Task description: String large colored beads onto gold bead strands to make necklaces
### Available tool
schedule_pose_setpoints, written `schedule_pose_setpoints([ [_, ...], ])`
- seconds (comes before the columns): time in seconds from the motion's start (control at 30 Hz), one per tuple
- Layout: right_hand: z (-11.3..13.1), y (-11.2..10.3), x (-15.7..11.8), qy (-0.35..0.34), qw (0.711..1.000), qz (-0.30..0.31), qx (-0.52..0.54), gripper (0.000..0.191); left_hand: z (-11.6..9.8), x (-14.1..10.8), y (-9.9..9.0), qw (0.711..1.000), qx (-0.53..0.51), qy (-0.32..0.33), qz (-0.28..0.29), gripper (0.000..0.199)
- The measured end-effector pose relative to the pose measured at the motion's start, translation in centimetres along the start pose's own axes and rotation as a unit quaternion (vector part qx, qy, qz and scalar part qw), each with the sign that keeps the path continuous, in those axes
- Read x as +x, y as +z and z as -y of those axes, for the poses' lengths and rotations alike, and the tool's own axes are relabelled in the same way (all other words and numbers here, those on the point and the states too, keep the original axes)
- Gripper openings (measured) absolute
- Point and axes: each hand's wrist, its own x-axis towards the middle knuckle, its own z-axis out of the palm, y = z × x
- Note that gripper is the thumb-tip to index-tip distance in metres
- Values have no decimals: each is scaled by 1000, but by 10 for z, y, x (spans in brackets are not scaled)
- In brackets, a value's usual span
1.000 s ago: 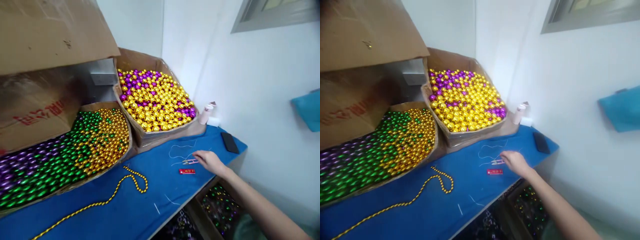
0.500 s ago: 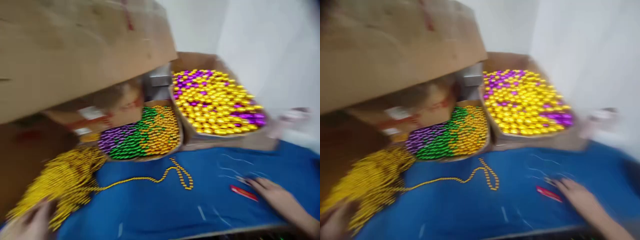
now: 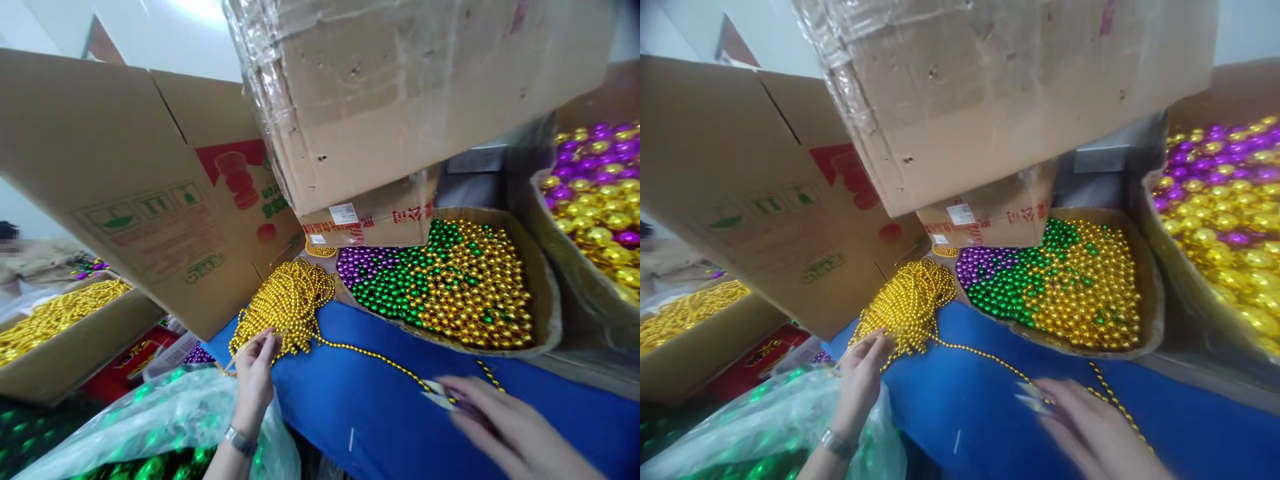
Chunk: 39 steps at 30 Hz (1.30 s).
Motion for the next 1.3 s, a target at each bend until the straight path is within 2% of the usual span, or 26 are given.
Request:
schedule_pose_setpoints([
  [0.07,36,28,60,-57,994,51,-83,32,0,-2,-1,1000,-25,-11,-2,40],
  [0.13,68,58,115,-105,974,66,-190,32,-1,-4,0,998,-51,-21,-8,37],
  [0.17,80,73,139,-114,970,69,-203,31,-1,-4,1,997,-65,-25,-13,36],
  [0.23,96,100,173,-131,964,76,-218,29,-1,-5,3,995,-93,-34,-25,34],
  [0.33,100,128,198,-143,959,86,-227,27,0,-5,4,990,-127,-45,-44,32],
  [0.57,103,158,214,-151,958,97,-226,21,4,-6,2,984,-158,-62,-48,30],
  [0.77,104,164,221,-131,971,91,-179,18,3,-4,-2,987,-145,-60,-42,29],
  [0.9,91,152,210,-85,986,65,-126,22,3,-11,-7,990,-127,-55,-40,29],
  [1.07,76,137,181,-31,998,40,-28,25,-7,-22,-10,996,-79,-39,-22,28],
  [1.2,73,139,162,-11,997,36,64,21,-23,-20,-8,998,-65,1,-16,29],
  [1.3,79,147,162,5,992,32,118,17,-29,-19,-7,1000,-31,3,0,30],
])
